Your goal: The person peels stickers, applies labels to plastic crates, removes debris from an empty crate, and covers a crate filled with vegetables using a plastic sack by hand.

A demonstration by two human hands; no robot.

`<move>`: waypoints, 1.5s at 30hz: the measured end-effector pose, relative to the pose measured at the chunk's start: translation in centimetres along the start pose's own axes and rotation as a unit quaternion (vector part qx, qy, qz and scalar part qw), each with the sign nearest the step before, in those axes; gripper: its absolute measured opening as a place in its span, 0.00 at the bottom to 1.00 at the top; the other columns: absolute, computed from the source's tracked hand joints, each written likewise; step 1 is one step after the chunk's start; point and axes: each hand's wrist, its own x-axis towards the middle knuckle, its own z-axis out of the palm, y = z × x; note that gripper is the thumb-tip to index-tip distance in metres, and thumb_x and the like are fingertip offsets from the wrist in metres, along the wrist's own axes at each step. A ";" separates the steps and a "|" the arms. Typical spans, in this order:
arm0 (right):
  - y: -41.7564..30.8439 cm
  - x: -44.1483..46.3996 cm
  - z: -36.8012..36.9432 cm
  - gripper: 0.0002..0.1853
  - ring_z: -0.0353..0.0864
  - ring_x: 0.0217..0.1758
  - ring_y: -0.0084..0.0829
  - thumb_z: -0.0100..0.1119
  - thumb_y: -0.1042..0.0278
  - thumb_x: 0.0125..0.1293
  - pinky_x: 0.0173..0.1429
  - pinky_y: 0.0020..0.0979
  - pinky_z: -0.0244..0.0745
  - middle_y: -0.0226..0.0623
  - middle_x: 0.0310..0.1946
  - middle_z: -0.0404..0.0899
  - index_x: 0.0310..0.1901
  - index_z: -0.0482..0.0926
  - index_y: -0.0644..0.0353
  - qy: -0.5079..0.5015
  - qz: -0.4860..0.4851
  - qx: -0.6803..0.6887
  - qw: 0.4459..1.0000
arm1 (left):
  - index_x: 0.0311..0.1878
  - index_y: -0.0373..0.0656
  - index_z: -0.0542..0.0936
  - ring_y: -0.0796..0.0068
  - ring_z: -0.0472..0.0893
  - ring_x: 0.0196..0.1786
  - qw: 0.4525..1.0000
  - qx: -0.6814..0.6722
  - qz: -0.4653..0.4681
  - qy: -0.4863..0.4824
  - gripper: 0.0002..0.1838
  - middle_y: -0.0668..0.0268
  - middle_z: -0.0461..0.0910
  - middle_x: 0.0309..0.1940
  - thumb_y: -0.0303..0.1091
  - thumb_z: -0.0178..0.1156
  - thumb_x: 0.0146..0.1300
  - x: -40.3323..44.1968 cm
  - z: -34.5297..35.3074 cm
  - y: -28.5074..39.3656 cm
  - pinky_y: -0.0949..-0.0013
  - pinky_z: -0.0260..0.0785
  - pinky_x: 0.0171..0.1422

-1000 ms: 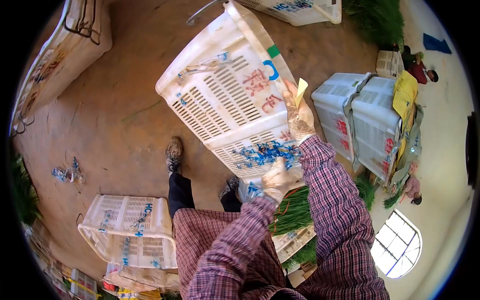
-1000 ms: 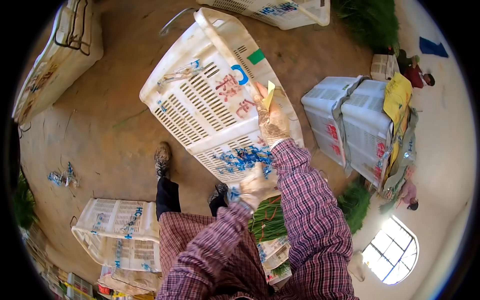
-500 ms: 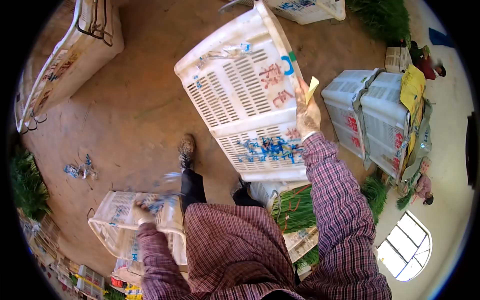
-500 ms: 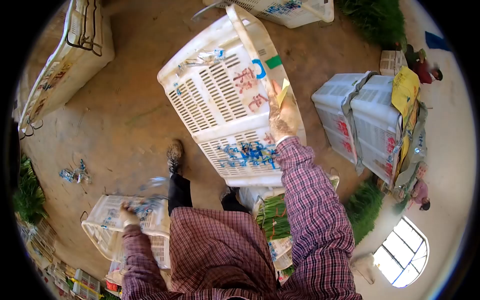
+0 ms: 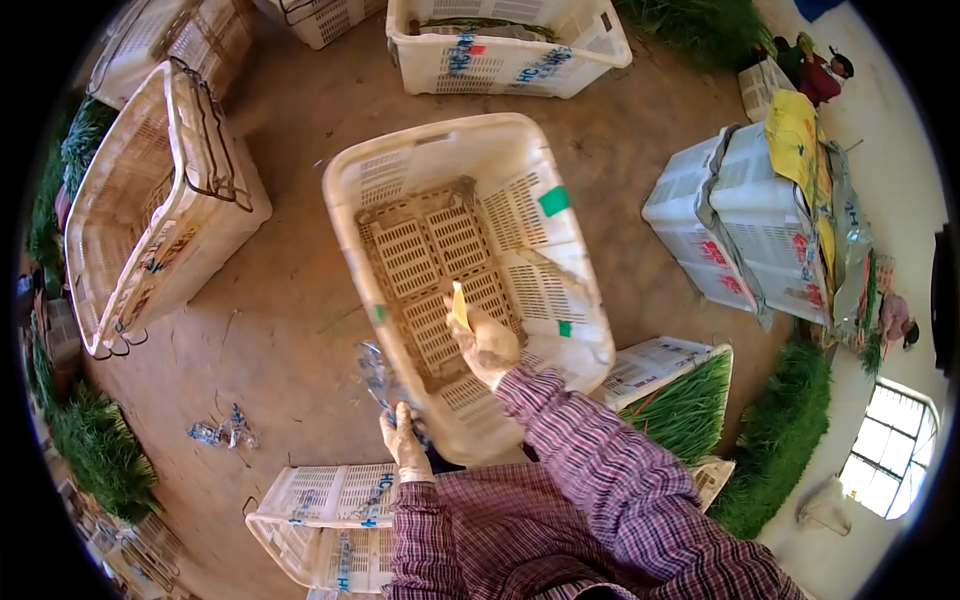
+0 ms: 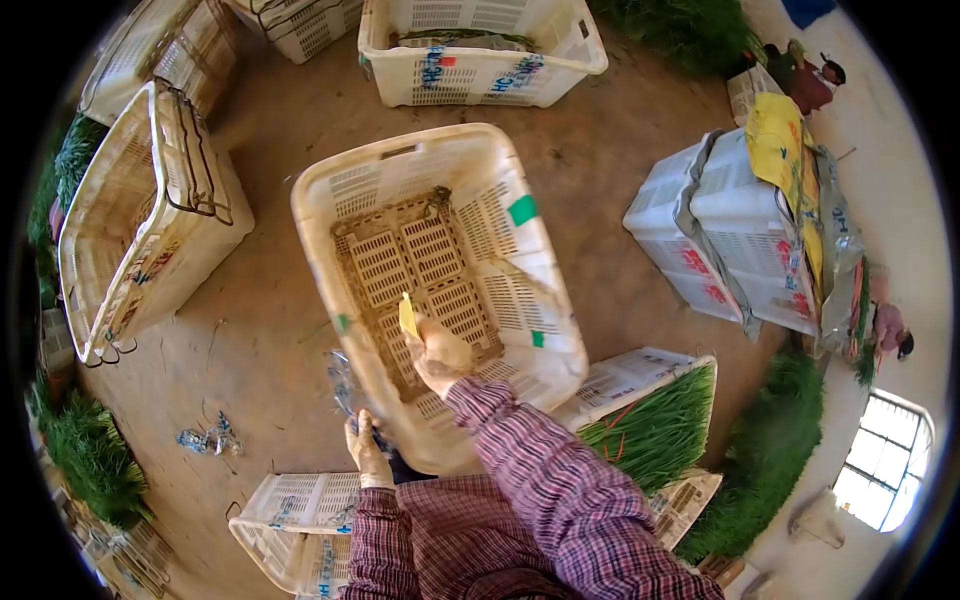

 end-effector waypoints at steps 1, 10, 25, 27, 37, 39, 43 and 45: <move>0.1 -1.1 -1.6 0.22 0.78 0.53 0.26 0.45 0.61 0.77 0.52 0.21 0.75 0.42 0.61 0.76 0.65 0.71 0.66 -0.032 0.026 0.077 0.996 | 0.52 0.46 0.74 0.86 0.67 0.20 1.000 0.008 0.025 0.006 0.15 0.73 0.73 0.25 0.40 0.63 0.68 0.7 -0.2 -0.1 0.82 0.58 0.22; 18.8 -2.4 -17.6 0.23 0.79 0.41 0.25 0.60 0.60 0.72 0.48 0.26 0.76 0.34 0.41 0.80 0.60 0.73 0.68 0.248 0.054 0.200 0.946 | 0.50 0.46 0.77 0.89 0.65 0.17 0.993 0.104 0.056 -0.023 0.10 0.75 0.73 0.21 0.28 0.62 0.67 1.1 -1.7 0.5 0.82 0.53 0.18; 18.9 -8.4 -10.2 0.32 0.83 0.50 0.40 0.45 0.33 0.70 0.54 0.36 0.74 0.43 0.46 0.84 0.59 0.78 0.51 0.124 0.034 0.135 0.983 | 0.47 0.44 0.76 0.85 0.71 0.22 0.960 0.216 0.079 -0.162 0.14 0.72 0.78 0.27 0.43 0.62 0.69 -4.7 16.1 -4.8 0.80 0.62 0.27; 16.2 -11.0 -7.4 0.29 0.82 0.52 0.43 0.46 0.37 0.71 0.55 0.36 0.74 0.44 0.50 0.83 0.60 0.78 0.51 0.069 0.012 0.225 0.972 | 0.48 0.43 0.76 0.85 0.73 0.26 0.963 0.215 0.091 -0.132 0.18 0.72 0.78 0.31 0.48 0.63 0.68 -5.3 16.4 -3.6 0.79 0.64 0.30; 8.5 -13.3 -8.8 0.19 0.82 0.47 0.46 0.52 0.50 0.72 0.48 0.39 0.76 0.45 0.42 0.83 0.56 0.78 0.53 0.010 -0.088 0.009 0.996 | 0.52 0.44 0.75 0.84 0.74 0.40 0.953 0.249 0.133 -0.113 0.17 0.75 0.76 0.38 0.43 0.64 0.67 -3.0 13.5 -0.1 0.76 0.68 0.43; 8.8 -11.0 -9.1 0.16 0.82 0.46 0.48 0.52 0.56 0.70 0.49 0.42 0.76 0.45 0.40 0.83 0.53 0.80 0.53 0.090 -0.205 -0.028 0.974 | 0.53 0.44 0.75 0.84 0.74 0.38 0.953 0.223 0.144 -0.143 0.16 0.75 0.76 0.38 0.40 0.64 0.67 -2.7 13.2 -0.2 0.77 0.68 0.41; 8.1 -4.3 -6.4 0.14 0.81 0.44 0.49 0.52 0.57 0.68 0.48 0.45 0.76 0.43 0.37 0.83 0.49 0.80 0.53 0.155 -0.391 -0.009 0.907 | 0.54 0.43 0.75 0.84 0.74 0.37 0.953 0.228 0.138 -0.145 0.16 0.74 0.77 0.38 0.38 0.63 0.67 -2.0 12.8 -0.1 0.77 0.68 0.39; 8.4 -2.9 -5.9 0.12 0.80 0.42 0.49 0.53 0.56 0.67 0.45 0.47 0.74 0.43 0.33 0.82 0.43 0.79 0.54 0.045 -0.298 -0.172 0.938 | 0.53 0.43 0.75 0.84 0.74 0.36 0.954 0.222 0.142 -0.142 0.16 0.74 0.77 0.38 0.38 0.63 0.67 -2.4 12.9 -0.2 0.78 0.68 0.39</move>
